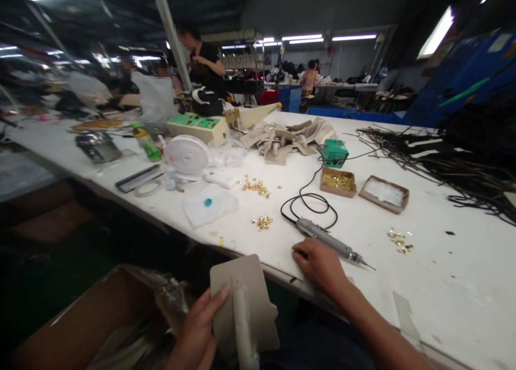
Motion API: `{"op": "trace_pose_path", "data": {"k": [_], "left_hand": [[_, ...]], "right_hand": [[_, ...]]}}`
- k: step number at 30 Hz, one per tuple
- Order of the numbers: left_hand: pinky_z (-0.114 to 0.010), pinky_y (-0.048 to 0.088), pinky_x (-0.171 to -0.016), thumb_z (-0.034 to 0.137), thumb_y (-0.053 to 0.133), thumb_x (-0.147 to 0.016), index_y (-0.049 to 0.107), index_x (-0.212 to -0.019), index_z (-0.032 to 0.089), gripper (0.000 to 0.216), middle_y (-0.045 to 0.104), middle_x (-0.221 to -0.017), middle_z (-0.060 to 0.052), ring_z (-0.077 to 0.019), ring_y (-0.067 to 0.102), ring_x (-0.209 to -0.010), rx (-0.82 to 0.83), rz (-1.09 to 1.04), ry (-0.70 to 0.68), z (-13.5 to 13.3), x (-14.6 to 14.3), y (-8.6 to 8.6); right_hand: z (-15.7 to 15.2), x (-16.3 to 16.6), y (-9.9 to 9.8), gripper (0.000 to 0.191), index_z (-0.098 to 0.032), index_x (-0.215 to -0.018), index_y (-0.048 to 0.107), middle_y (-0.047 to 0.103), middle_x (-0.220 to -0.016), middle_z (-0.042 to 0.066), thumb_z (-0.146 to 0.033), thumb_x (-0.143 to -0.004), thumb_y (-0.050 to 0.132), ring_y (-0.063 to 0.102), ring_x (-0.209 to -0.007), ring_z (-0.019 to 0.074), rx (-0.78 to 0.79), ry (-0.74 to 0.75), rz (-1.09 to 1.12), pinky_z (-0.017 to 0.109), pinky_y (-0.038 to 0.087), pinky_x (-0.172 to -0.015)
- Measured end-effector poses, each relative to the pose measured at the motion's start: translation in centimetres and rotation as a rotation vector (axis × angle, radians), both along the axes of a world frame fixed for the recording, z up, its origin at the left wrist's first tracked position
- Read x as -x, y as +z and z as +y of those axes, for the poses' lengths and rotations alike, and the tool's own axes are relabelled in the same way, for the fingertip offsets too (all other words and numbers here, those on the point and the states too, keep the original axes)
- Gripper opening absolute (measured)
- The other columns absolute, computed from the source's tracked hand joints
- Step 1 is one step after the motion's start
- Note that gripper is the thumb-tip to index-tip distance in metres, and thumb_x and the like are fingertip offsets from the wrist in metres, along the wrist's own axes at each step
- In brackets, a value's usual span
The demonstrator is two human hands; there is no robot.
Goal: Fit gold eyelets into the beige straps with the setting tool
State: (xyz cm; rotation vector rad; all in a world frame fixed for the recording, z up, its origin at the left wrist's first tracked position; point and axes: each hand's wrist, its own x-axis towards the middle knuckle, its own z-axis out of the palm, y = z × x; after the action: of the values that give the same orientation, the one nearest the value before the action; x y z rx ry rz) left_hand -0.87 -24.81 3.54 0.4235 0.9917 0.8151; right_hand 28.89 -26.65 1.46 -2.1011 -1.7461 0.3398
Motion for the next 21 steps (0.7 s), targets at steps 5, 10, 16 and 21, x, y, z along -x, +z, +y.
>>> {"op": "trace_pose_path", "data": {"k": [5,10,16,21], "left_hand": [[-0.045,0.06,-0.096,0.04,0.091,-0.074,0.073,-0.129,0.011,0.065,0.081,-0.113,-0.018,-0.037,0.078,-0.103,-0.048,-0.012,-0.015,0.0,-0.1,0.2],[-0.047,0.06,-0.096,0.042,0.091,-0.072,0.074,-0.128,0.011,0.065,0.082,-0.108,-0.017,-0.0374,0.079,-0.098,-0.05,-0.014,-0.024,-0.2,-0.1,0.3],[-0.045,0.06,-0.092,0.042,0.089,-0.075,0.074,-0.125,0.01,0.062,0.083,-0.105,-0.017,-0.0363,0.079,-0.097,-0.05,-0.018,-0.029,-0.2,0.1,0.1],[-0.044,0.062,-0.088,0.045,0.089,-0.075,0.075,-0.124,0.012,0.061,0.083,-0.105,-0.016,-0.0364,0.078,-0.099,-0.078,-0.023,-0.048,-0.1,0.1,0.2]], "right_hand": [[0.0,0.4,0.7,0.031,-0.027,-0.098,0.08,0.076,-0.099,0.004,-0.04,-0.099,0.052,0.07,-0.091,0.023,0.058,-0.003,-0.133,0.031,0.044,-0.074],[0.1,0.5,0.5,0.035,-0.027,-0.104,0.08,0.075,-0.102,0.005,-0.041,-0.103,0.048,0.07,-0.092,0.0218,0.044,0.016,-0.163,0.031,0.045,-0.076],[0.2,0.1,-0.5,0.039,-0.026,-0.109,0.079,0.075,-0.104,0.006,-0.04,-0.106,0.043,0.07,-0.097,0.0235,0.028,-0.01,-0.2,0.032,0.047,-0.077],[0.2,0.2,-0.9,0.033,-0.025,-0.111,0.078,0.076,-0.109,0.007,-0.037,-0.103,0.048,0.073,-0.094,0.0251,-0.1,-0.042,-0.179,0.035,0.052,-0.077]]}}
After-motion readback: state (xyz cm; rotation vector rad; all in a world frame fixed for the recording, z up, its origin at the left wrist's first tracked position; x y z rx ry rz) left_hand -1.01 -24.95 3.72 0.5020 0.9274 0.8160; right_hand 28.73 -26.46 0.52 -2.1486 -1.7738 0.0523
